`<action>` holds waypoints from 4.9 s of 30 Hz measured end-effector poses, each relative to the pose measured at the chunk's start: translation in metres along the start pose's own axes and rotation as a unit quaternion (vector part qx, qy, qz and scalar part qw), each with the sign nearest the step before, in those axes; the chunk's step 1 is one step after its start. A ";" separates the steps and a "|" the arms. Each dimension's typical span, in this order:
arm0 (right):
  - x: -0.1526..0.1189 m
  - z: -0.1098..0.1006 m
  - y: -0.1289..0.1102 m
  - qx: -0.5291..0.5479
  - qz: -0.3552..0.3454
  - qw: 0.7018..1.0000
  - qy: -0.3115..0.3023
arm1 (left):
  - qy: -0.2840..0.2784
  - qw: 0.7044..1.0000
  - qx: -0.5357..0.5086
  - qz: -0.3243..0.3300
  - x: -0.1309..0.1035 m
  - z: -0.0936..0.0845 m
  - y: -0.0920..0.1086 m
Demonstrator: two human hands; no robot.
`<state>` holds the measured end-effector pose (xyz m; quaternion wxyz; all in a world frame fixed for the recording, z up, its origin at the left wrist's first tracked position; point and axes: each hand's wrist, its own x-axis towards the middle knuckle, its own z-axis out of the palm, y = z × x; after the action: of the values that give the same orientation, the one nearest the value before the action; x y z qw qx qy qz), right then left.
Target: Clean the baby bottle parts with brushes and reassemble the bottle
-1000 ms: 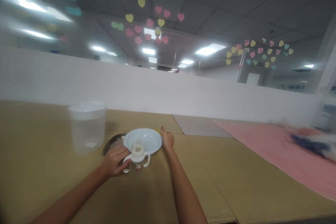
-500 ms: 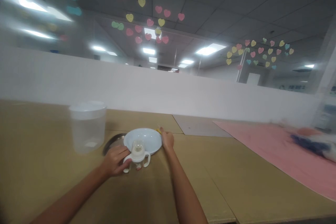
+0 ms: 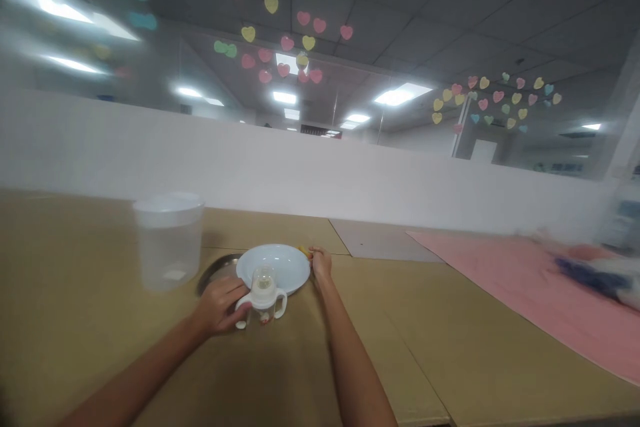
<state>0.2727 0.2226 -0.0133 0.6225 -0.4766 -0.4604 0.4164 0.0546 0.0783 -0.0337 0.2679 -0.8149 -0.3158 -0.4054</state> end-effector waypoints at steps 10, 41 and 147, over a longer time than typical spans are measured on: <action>0.005 -0.018 -0.018 0.201 0.007 0.979 0.018 | -0.001 1.000 -0.004 0.000 0.000 0.000 0.001; 0.012 -0.016 -0.007 0.239 -0.007 0.969 0.067 | -0.005 1.000 0.005 -0.001 0.001 -0.002 0.002; 0.005 -0.006 -0.006 -0.044 -0.258 0.956 0.136 | -0.004 1.000 0.008 0.002 -0.001 0.001 0.000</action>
<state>0.2806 0.2251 -0.0075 0.7439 -0.4205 -0.4965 0.1527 0.0543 0.0785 -0.0348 0.2743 -0.8146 -0.3190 -0.3993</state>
